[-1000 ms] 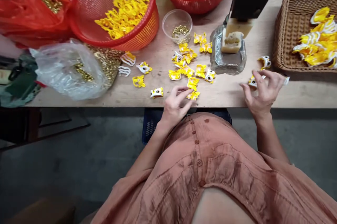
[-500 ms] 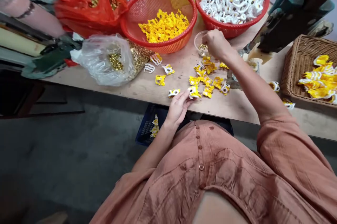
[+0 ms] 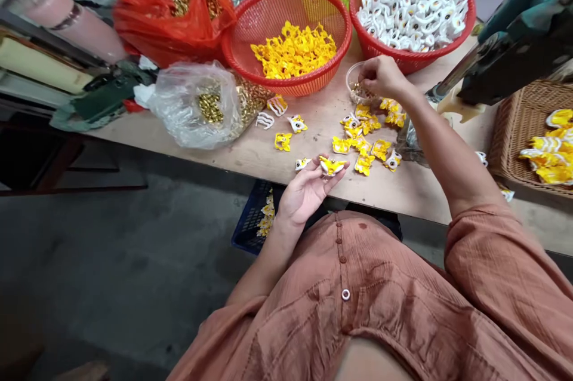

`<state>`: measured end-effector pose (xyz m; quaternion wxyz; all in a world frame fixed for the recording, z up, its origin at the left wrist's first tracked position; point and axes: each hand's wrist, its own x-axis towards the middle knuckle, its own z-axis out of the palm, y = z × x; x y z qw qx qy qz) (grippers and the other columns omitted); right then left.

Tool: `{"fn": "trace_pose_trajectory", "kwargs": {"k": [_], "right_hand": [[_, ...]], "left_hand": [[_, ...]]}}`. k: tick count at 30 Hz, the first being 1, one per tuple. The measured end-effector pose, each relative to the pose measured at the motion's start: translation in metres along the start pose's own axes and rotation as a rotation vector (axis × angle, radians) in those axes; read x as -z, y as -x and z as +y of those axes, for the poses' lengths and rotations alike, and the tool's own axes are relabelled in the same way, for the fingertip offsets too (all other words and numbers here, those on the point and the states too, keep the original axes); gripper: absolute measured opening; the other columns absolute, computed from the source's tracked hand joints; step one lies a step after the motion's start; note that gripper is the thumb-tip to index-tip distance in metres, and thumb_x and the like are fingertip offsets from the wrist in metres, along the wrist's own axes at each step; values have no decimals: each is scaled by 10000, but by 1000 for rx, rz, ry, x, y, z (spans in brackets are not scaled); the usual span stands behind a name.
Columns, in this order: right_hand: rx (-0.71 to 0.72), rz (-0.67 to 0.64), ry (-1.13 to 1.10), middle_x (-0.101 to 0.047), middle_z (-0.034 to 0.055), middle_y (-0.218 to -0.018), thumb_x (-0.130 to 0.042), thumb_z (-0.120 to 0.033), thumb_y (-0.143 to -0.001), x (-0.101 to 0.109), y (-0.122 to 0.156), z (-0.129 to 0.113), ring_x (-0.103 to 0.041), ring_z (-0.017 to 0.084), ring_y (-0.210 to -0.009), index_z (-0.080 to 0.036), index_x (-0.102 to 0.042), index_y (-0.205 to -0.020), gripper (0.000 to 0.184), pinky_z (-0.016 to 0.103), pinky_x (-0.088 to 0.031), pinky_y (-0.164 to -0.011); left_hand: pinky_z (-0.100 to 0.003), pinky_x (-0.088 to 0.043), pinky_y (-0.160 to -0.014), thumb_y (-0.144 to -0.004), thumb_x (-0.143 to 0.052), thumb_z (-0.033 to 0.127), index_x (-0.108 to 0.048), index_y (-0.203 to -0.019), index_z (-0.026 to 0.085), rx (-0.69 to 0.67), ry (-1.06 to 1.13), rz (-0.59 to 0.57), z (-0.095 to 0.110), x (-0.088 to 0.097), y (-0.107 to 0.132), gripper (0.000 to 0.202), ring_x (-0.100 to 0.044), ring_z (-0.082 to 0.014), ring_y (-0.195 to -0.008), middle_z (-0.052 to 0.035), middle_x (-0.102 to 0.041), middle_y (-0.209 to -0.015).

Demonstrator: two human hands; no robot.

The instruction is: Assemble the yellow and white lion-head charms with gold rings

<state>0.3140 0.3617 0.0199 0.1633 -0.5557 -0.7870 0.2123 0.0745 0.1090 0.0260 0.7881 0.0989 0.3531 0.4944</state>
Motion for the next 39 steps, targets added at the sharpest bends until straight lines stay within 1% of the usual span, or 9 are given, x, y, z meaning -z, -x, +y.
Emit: {"fn": "trace_pose_trajectory", "kwargs": {"k": [3, 6, 11, 17, 22, 26, 31, 36, 39], "right_hand": [[-16, 161, -540, -736, 36, -790, -689, -150, -813, 10, 24, -5, -645, 143, -730, -173, -747, -878, 90, 252, -593, -675], [1, 166, -1018, -722, 6, -777, -788, -246, -773, 19, 56, -12, -652, 121, -706, -179, -772, -903, 147, 258, -623, -649], [16, 132, -1260, -785, 22, -846, -940, -430, -718, 21, 125, -24, -741, 140, -772, -186, -798, -922, 348, 282, -670, -712], [59, 333, -1198, -806, 7, -901, -945, -366, -753, 2, 206, -44, -770, 151, -818, -244, -825, -928, 245, 309, -681, -809], [108, 535, -975, -814, 24, -928, -879, -331, -834, -9, 250, -56, -765, 202, -913, -299, -835, -926, 107, 390, -675, -854], [171, 693, -741, -810, 11, -945, -819, -247, -881, -18, 268, -60, -763, 212, -911, -357, -832, -988, 154, 417, -666, -843], [322, 770, -504, -801, -1, -1014, -760, -159, -898, -34, 282, -63, -758, 210, -910, -400, -779, -1158, 355, 514, -630, -1002], [219, 745, -323, -801, -10, -986, -728, -218, -917, -42, 287, -63, -732, 236, -885, -426, -776, -1049, 250, 649, -536, -1105], [248, 797, -294, -800, -11, -979, -741, -191, -899, -45, 288, -60, -703, 247, -917, -455, -768, -1088, 325, 625, -564, -1068]], "left_hand": [[-382, -579, -1121, -869, -681, 82, -736, -985, 156, 8, 3, -7, 0, -1, -1, 148, -704, -292, -1308, -87, -803, -1139], [-371, -604, -1073, -855, -740, 95, -739, -974, 144, 2, -37, -9, -2, -2, -6, 129, -742, -260, -1213, -102, -802, -1146], [-213, -628, -826, -778, -851, 87, -760, -1060, 184, -51, -147, 16, -11, -12, -11, 312, -741, -110, -902, -19, -793, -1069], [-273, -639, -911, -744, -908, 158, -800, -1051, 206, -50, -280, -64, -27, -38, -8, 329, -751, -158, -1002, -34, -792, -1156], [-229, -612, -745, -739, -927, 217, -804, -1104, 192, -46, -384, -67, -46, -49, -7, 386, -754, -167, -929, -68, -807, -1104], [-244, -624, -742, -708, -952, 236, -813, -1000, 180, -57, -407, -61, -57, -58, -2, 328, -745, -148, -833, -57, -815, -1026], [-270, -646, -742, -691, -972, 254, -807, -955, 167, -125, -456, -32, -65, -62, 2, 323, -747, -142, -758, -32, -808, -919], [-284, -663, -745, -720, -953, 226, -802, -929, 173, -176, -500, -11, -70, -60, 4, 263, -769, -153, -732, -22, -814, -891], [-299, -672, -781, -729, -944, 208, -824, -982, 186, -178, -513, -31, -70, -61, 6, 280, -778, -162, -782, -30, -824, -952]]}}
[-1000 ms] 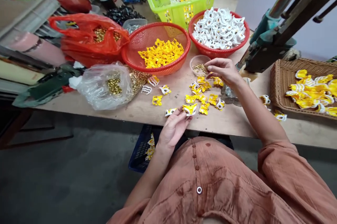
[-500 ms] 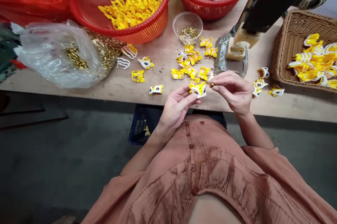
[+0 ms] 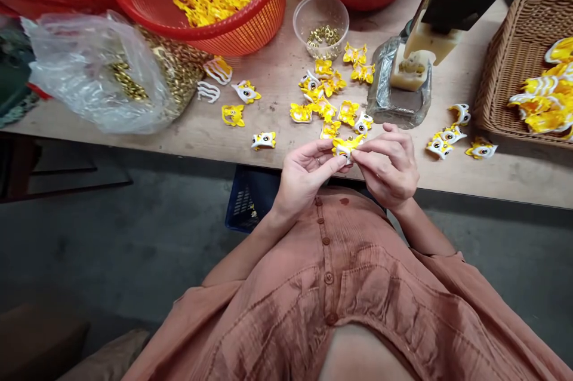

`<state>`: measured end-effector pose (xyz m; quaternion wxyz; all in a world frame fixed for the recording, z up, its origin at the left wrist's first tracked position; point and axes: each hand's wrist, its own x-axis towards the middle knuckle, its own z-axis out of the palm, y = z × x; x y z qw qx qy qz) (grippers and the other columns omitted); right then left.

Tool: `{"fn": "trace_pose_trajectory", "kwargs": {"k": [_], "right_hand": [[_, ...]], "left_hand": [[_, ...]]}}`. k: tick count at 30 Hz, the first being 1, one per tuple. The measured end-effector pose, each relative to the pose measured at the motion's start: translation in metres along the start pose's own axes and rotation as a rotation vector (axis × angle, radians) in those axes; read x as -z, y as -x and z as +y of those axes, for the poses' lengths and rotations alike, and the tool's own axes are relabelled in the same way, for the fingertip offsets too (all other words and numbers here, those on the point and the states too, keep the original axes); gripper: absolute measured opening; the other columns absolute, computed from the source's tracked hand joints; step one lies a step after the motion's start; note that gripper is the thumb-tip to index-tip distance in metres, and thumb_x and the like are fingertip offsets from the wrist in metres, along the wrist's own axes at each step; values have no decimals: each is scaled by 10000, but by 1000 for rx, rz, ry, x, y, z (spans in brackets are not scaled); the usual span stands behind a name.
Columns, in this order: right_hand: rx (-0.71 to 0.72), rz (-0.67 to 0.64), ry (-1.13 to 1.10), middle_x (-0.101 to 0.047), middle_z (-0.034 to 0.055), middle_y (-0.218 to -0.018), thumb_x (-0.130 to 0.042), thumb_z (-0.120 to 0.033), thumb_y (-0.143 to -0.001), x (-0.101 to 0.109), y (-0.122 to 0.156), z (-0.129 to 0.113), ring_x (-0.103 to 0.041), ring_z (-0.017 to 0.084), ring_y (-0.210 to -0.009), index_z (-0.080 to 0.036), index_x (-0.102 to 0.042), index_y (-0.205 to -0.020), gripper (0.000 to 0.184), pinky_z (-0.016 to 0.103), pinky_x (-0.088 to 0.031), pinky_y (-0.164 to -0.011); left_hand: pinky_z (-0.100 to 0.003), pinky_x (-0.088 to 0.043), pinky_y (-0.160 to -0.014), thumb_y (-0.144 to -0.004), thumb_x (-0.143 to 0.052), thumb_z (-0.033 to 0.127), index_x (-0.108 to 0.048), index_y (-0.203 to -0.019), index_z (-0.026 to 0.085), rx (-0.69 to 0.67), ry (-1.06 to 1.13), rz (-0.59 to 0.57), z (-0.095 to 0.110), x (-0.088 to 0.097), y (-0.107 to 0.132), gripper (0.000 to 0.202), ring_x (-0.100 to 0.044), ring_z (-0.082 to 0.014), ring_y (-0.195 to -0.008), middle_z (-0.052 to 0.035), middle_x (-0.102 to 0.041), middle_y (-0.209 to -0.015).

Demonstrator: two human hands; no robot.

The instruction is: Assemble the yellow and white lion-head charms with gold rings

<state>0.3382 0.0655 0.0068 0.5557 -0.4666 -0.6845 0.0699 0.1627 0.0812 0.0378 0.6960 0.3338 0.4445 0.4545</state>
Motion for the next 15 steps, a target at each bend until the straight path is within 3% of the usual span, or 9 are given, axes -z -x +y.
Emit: {"fn": "trace_pose_trajectory", "kwargs": {"k": [5, 12, 15], "right_hand": [[10, -5, -1, -784, 6, -993, -737, -184, -906, 1, 5, 4, -683, 255, -954, -451, -763, -1140, 357, 587, -602, -1014], [-45, -32, -64, -769, 7, -1017, -724, -182, -917, 2, 3, -6, -662, 248, -948, -469, -763, -1124, 356, 592, -565, -1046], [-98, -13, -154, -737, 17, -989, -737, -180, -912, 1, 0, -7, -663, 248, -966, -453, -778, -1113, 341, 548, -598, -982]], "left_hand": [[-319, -668, -835, -759, -931, 225, -835, -1152, 198, 42, -25, -42, 3, -2, 2, 405, -773, -180, -852, -67, -818, -1062], [-304, -672, -803, -784, -914, 231, -856, -1090, 214, 4, -44, -61, 9, -7, 5, 313, -759, -169, -857, -41, -813, -1024], [-302, -675, -797, -781, -916, 246, -851, -1095, 207, 18, -64, -70, 11, -9, 6, 323, -768, -195, -917, -52, -816, -1039]]}}
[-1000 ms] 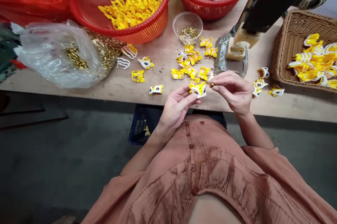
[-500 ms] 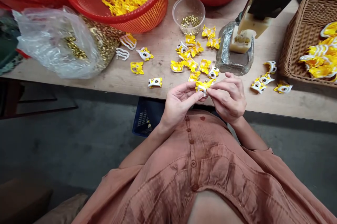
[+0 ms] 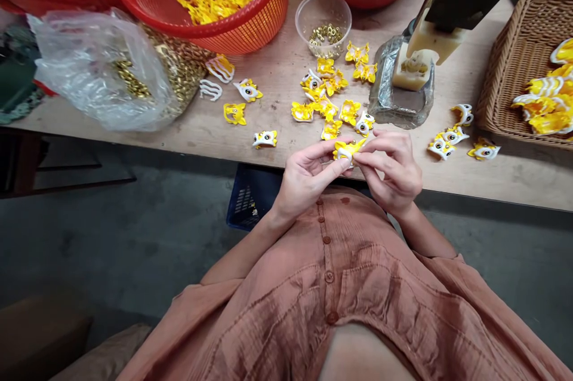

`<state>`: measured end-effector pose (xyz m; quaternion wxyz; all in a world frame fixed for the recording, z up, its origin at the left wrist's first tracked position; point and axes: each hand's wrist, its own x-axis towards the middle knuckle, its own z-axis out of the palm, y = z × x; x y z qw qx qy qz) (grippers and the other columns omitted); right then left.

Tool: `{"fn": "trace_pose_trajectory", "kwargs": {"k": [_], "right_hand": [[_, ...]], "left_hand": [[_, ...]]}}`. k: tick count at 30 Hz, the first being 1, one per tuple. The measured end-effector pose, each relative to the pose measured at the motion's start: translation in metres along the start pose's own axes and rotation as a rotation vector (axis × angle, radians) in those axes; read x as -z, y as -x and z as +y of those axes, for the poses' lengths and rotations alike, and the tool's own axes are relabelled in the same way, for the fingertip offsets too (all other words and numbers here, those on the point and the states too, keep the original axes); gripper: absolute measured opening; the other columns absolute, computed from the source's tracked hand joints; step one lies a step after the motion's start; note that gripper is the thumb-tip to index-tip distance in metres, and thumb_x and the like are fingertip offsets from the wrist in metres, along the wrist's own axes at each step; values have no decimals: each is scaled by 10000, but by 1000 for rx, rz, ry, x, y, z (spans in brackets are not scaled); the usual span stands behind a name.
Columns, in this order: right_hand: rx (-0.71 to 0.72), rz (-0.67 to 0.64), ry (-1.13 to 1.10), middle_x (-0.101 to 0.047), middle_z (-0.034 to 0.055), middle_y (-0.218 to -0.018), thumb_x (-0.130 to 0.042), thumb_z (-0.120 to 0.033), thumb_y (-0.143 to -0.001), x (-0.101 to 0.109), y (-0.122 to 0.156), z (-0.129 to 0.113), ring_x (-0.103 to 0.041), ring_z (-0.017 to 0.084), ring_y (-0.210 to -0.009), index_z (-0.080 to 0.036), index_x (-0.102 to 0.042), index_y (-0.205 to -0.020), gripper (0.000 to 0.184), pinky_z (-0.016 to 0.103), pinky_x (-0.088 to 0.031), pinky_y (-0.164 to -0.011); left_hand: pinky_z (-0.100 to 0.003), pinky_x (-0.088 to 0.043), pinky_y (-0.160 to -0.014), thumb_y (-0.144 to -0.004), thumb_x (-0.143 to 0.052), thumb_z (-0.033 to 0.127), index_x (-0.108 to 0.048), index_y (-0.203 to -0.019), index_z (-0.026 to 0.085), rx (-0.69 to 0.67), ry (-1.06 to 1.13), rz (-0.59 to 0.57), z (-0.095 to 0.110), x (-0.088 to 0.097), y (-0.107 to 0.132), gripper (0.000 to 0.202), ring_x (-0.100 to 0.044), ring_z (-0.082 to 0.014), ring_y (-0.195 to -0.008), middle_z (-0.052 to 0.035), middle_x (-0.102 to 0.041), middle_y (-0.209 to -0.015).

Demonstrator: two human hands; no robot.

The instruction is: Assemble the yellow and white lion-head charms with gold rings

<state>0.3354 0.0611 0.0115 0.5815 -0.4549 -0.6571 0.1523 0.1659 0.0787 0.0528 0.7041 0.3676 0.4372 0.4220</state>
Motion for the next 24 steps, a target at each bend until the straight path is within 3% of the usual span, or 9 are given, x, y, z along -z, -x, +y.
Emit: {"fn": "trace_pose_trajectory", "kwargs": {"k": [4, 10, 14, 20, 24], "right_hand": [[-165, 23, -97, -667, 27, -951, -771, -241, -903, -2, -1, 1, -669, 246, -970, -412, -809, -1026, 214, 514, -609, -924], [-145, 43, -54, -655, 29, -967, -772, -255, -902, -3, 4, -2, -665, 262, -995, -434, -793, -1038, 225, 544, -624, -913], [-290, 32, -170, -615, 51, -1033, -752, -278, -923, -6, 7, -4, -674, 231, -1016, -339, -765, -994, 95, 453, -651, -893], [-548, -11, -544, -694, 66, -1284, -817, -324, -878, -9, 9, -1, -708, 224, -1192, -321, -686, -1272, 415, 393, -658, -997], [-644, -73, -599, -768, 50, -1241, -830, -369, -871, -5, 10, -3, -746, 206, -1131, -302, -723, -1247, 397, 366, -660, -1003]], "left_hand": [[-306, -676, -790, -783, -916, 266, -840, -1106, 203, 1, -13, 0, 1, 0, 1, 338, -773, -207, -926, -63, -815, -1032], [-350, -680, -822, -784, -919, 265, -837, -1104, 193, 32, 7, -4, 2, -2, 3, 339, -784, -231, -912, -70, -810, -987], [-332, -683, -828, -807, -894, 231, -842, -1107, 215, -24, -18, -11, 0, -1, 3, 304, -781, -224, -955, -55, -813, -1039], [-336, -678, -889, -826, -879, 230, -842, -1141, 233, -61, -71, -14, 0, 0, 6, 318, -781, -239, -1044, -70, -799, -1220], [-342, -663, -951, -792, -910, 239, -850, -1131, 210, -79, -146, 39, 3, -1, 9, 346, -790, -244, -1031, -83, -798, -1216]]}}
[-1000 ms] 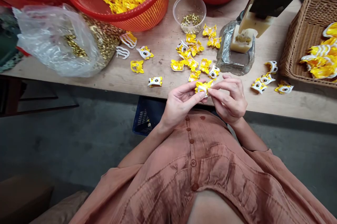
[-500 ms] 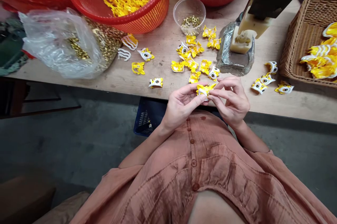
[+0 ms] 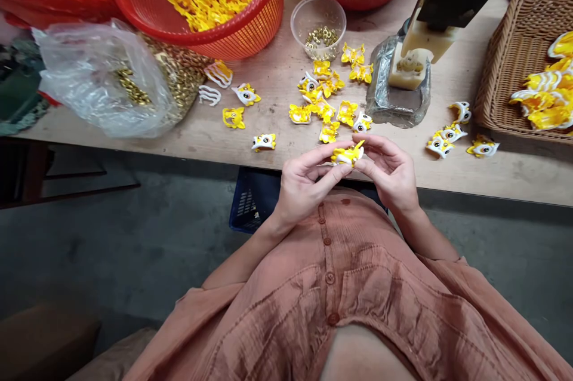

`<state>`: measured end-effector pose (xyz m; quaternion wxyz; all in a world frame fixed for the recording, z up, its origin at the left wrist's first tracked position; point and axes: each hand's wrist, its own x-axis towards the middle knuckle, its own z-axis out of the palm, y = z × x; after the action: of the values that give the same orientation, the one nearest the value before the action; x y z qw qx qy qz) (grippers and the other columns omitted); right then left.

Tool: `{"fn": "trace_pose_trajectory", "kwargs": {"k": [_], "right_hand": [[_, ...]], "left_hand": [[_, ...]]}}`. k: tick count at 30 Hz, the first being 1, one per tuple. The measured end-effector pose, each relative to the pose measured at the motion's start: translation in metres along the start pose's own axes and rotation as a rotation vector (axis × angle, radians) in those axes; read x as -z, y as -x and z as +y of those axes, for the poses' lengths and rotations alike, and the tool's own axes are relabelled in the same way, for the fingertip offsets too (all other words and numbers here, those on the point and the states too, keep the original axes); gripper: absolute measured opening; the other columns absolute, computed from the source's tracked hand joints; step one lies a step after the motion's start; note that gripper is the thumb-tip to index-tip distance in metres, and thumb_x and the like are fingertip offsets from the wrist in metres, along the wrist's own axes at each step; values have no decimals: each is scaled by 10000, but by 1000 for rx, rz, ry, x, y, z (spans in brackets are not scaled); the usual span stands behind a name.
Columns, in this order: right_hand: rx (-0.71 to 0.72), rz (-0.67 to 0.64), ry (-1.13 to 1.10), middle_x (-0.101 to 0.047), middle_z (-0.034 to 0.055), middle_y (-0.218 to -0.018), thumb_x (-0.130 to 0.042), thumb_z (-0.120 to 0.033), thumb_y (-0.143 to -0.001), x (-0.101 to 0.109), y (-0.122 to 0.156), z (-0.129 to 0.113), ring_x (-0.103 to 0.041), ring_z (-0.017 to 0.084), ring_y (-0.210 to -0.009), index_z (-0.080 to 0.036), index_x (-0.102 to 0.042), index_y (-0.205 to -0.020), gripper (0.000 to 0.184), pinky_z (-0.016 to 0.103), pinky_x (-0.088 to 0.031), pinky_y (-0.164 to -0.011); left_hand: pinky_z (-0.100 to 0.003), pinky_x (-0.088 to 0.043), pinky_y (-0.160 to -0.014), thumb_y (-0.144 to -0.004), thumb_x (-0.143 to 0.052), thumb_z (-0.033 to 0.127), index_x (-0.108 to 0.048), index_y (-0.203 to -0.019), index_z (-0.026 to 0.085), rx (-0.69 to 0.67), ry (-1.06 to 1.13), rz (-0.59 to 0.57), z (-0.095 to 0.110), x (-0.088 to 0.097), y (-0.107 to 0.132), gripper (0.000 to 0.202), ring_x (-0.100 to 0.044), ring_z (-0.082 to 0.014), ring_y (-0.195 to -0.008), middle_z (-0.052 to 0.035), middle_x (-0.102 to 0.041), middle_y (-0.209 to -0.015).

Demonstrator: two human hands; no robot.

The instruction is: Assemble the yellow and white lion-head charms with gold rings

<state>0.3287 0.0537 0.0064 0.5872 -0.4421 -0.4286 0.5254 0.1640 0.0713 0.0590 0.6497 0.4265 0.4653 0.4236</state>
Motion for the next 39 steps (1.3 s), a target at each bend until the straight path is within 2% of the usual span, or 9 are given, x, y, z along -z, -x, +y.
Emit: {"fn": "trace_pose_trajectory", "kwargs": {"k": [9, 11, 13, 18, 21, 27, 33, 36, 39], "right_hand": [[-33, 33, -47, -760, 43, -1219, -855, -350, -852, -4, 1, -6, -719, 195, -1154, -273, -744, -1191, 365, 335, -630, -1028], [-46, 38, -73, -759, 39, -1208, -872, -346, -837, -5, 0, -7, -712, 193, -1157, -270, -750, -1175, 367, 330, -622, -1039], [-62, 39, -101, -762, 35, -1198, -897, -364, -809, -5, 0, -7, -713, 198, -1150, -271, -757, -1156, 385, 332, -625, -1035], [-217, -51, -268, -776, 15, -1178, -854, -378, -853, -1, 0, -11, -744, 166, -1030, -292, -762, -1170, 341, 288, -661, -888], [-277, -65, -290, -785, 14, -1148, -849, -385, -857, 1, 1, -12, -749, 160, -997, -289, -760, -1184, 352, 287, -662, -874], [-177, -24, -197, -768, 21, -1172, -870, -290, -833, -1, 3, -13, -727, 157, -1082, -263, -775, -1123, 306, 297, -628, -994], [-131, 53, -138, -739, 15, -1044, -850, -321, -860, -8, 7, -8, -715, 136, -995, -244, -746, -1047, 228, 238, -640, -866], [-152, -12, -149, -751, 20, -1082, -854, -413, -858, -4, 4, -2, -729, 151, -969, -256, -736, -1085, 301, 275, -661, -851], [-121, -37, -144, -755, 37, -1219, -873, -447, -837, 4, 1, 1, -734, 196, -1116, -290, -714, -1226, 449, 368, -655, -1013]], "left_hand": [[-205, -640, -808, -896, -790, 154, -826, -1206, 221, -507, -470, -39, -10, 6, -4, 319, -767, -149, -937, -60, -813, -1099], [-205, -640, -821, -904, -785, 163, -821, -1214, 215, -544, -492, -37, -14, 5, -4, 317, -767, -148, -950, -66, -812, -1112], [-225, -653, -847, -907, -794, 200, -816, -1222, 219, -467, -390, -40, -17, 4, -3, 317, -774, -156, -960, -70, -806, -1144], [-286, -690, -817, -889, -830, 277, -815, -1211, 235, -40, 65, -89, -23, -1, -1, 326, -799, -189, -926, -68, -822, -1124], [-273, -691, -784, -859, -858, 270, -825, -1183, 235, 80, 171, -108, -23, 1, -1, 327, -803, -184, -890, -68, -830, -1113], [-292, -693, -820, -840, -871, 248, -839, -1164, 245, 42, 120, -77, -20, 4, 0, 326, -798, -192, -930, -63, -828, -1126], [-229, -655, -863, -784, -891, 161, -863, -1083, 255, -173, -48, -57, -25, 1, 3, 316, -768, -148, -958, -38, -808, -1068], [-254, -666, -825, -789, -896, 193, -859, -1094, 251, -23, 95, -60, -29, -1, 3, 312, -768, -135, -855, -42, -818, -1068], [-248, -660, -775, -802, -902, 252, -853, -1094, 234, 171, 259, -75, -27, 0, 0, 297, -759, -128, -790, -55, -830, -1066]]}}
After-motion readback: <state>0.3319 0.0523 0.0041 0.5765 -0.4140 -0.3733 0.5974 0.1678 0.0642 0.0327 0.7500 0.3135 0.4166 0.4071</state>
